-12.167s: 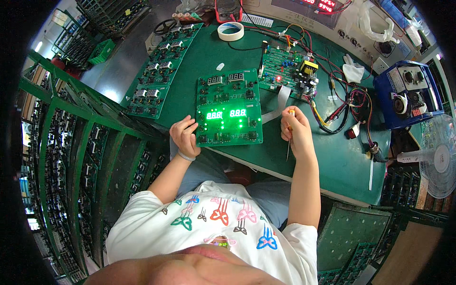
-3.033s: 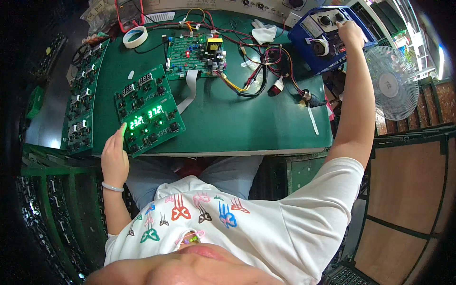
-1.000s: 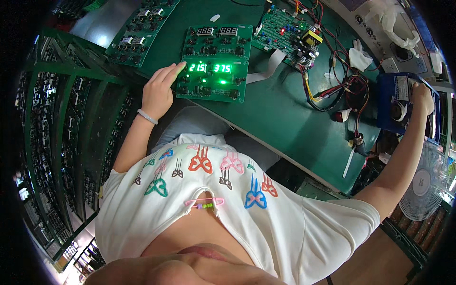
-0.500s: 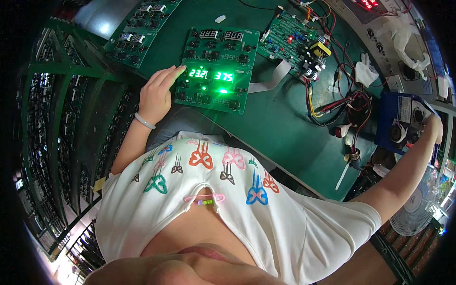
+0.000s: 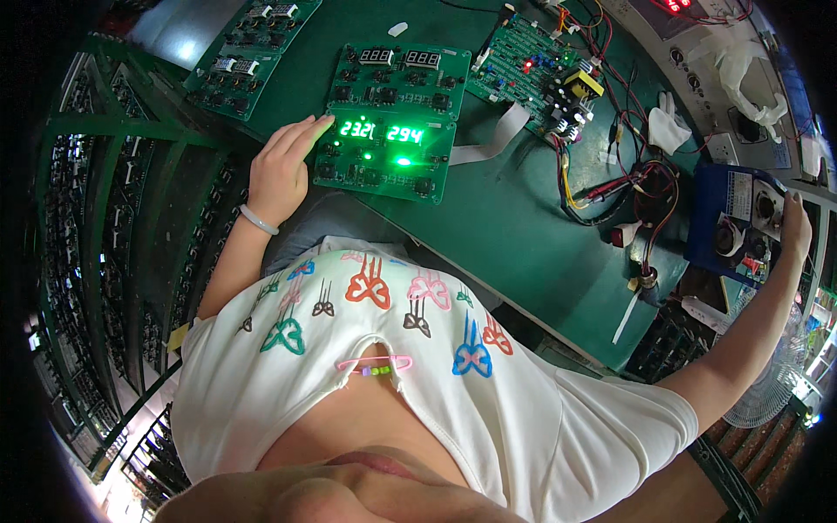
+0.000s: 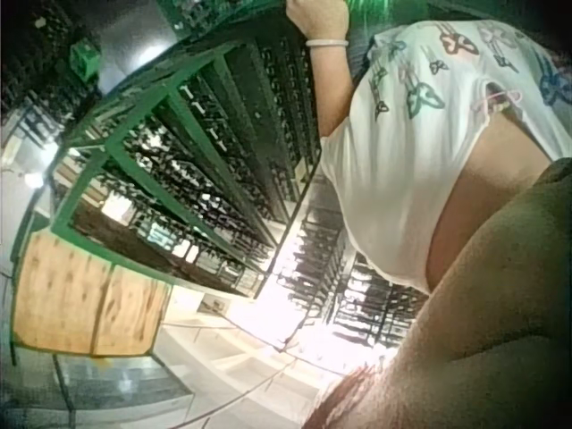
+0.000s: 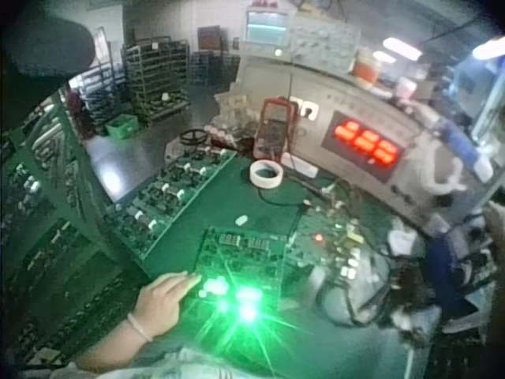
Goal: Testing and adjusting components on printed circuit boards using testing equipment and a screwdriver.
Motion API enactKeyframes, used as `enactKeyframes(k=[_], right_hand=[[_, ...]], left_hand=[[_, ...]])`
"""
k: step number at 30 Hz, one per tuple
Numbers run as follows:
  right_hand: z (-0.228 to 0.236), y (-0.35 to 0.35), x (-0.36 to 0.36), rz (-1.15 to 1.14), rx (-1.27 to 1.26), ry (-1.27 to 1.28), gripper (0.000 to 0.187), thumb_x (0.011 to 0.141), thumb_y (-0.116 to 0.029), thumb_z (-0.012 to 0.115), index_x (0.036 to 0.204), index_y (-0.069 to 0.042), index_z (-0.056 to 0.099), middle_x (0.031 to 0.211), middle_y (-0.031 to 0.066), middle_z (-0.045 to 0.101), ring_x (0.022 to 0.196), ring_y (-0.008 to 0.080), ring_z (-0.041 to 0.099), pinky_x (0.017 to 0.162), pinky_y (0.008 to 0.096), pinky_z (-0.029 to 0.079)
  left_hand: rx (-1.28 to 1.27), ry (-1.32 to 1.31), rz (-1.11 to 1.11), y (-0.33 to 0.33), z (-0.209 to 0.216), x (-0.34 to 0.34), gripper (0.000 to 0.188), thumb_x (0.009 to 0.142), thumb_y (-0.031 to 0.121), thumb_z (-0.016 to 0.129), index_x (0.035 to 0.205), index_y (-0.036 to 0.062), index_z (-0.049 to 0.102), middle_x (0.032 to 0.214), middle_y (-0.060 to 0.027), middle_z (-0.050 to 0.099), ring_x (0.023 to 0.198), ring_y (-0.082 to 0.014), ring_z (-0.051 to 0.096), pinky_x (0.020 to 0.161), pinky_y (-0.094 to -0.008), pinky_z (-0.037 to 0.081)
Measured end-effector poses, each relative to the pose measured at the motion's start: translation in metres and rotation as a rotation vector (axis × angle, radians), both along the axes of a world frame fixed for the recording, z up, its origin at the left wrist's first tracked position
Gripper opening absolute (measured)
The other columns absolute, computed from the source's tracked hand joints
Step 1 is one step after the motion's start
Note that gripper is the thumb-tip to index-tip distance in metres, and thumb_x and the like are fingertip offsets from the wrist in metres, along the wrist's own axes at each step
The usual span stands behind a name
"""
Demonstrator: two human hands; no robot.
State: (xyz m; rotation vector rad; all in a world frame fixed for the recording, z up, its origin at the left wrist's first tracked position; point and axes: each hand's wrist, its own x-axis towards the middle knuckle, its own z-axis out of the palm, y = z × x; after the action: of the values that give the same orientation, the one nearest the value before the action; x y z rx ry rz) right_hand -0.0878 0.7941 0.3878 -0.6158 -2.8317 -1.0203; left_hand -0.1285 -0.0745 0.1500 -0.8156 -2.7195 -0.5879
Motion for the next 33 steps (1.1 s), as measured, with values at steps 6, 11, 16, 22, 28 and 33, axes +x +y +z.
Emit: enactKeyframes(k=[6, 11, 16, 22, 28, 33], right_hand=[[0.01, 0.007, 0.013, 0.122, 0.472, -0.228, 0.039, 0.101, -0.036, 0.04, 0.13, -0.013, 0.053, 0.118, 0.0206, 0.065, 0.104, 0.0368, 0.064, 0.08, 0.0473, 0.051], [0.021, -0.04, -0.025, -0.285, -0.093, 0.048, 0.03, 0.096, -0.028, 0.053, 0.116, -0.007, 0.06, 0.108, 0.0218, 0.067, 0.102, 0.0364, 0.066, 0.08, 0.0488, 0.052], [0.04, 0.021, 0.005, -0.328, 0.162, -0.209, 0.033, 0.093, -0.031, 0.062, 0.107, -0.001, 0.062, 0.106, 0.0241, 0.067, 0.103, 0.0383, 0.065, 0.082, 0.0488, 0.053], [0.015, -0.051, -0.019, -0.617, 0.002, 0.161, 0.048, 0.099, -0.048, 0.045, 0.126, -0.014, 0.064, 0.126, 0.0168, 0.064, 0.117, 0.0366, 0.061, 0.089, 0.0505, 0.053], [0.008, -0.085, -0.031, -0.739, 0.037, 0.32, 0.05, 0.098, -0.057, 0.041, 0.126, -0.026, 0.066, 0.132, 0.0045, 0.064, 0.12, 0.0294, 0.061, 0.088, 0.0515, 0.052], [-0.054, -0.287, -0.051, 0.026, -0.26, 0.108, 0.064, 0.093, -0.063, 0.046, 0.105, -0.005, 0.071, 0.101, 0.0212, 0.07, 0.103, 0.0394, 0.066, 0.087, 0.0455, 0.051]], left_hand=[[0.011, -0.002, -0.023, -0.001, -0.003, -0.001, 0.064, 0.076, -0.009, 0.05, 0.135, 0.0155, 0.056, 0.123, -0.0119, 0.064, 0.114, -0.0284, 0.06, 0.094, -0.0381, 0.052], [0.019, -0.005, -0.003, -0.002, -0.002, 0.003, 0.062, 0.076, -0.008, 0.05, 0.134, 0.0143, 0.056, 0.123, -0.0132, 0.064, 0.115, -0.0288, 0.06, 0.094, -0.0387, 0.052], [0.069, 0.004, -0.037, 0.0, -0.008, -0.004, 0.059, 0.078, -0.006, 0.05, 0.133, 0.0137, 0.057, 0.121, -0.0133, 0.064, 0.114, -0.0291, 0.06, 0.094, -0.0385, 0.052], [0.076, -0.003, 0.007, -0.002, -0.008, 0.001, 0.06, 0.077, -0.008, 0.049, 0.132, 0.013, 0.058, 0.123, -0.0133, 0.064, 0.114, -0.0298, 0.06, 0.095, -0.0389, 0.051], [0.117, 0.005, -0.012, -0.001, -0.01, 0.002, 0.062, 0.075, -0.009, 0.048, 0.132, 0.0136, 0.058, 0.123, -0.0135, 0.064, 0.114, -0.0295, 0.06, 0.095, -0.039, 0.051], [0.102, 0.005, -0.057, 0.0, -0.009, -0.003, 0.061, 0.076, -0.009, 0.047, 0.131, 0.0124, 0.059, 0.122, -0.0115, 0.064, 0.114, -0.0285, 0.06, 0.094, -0.0385, 0.051]])
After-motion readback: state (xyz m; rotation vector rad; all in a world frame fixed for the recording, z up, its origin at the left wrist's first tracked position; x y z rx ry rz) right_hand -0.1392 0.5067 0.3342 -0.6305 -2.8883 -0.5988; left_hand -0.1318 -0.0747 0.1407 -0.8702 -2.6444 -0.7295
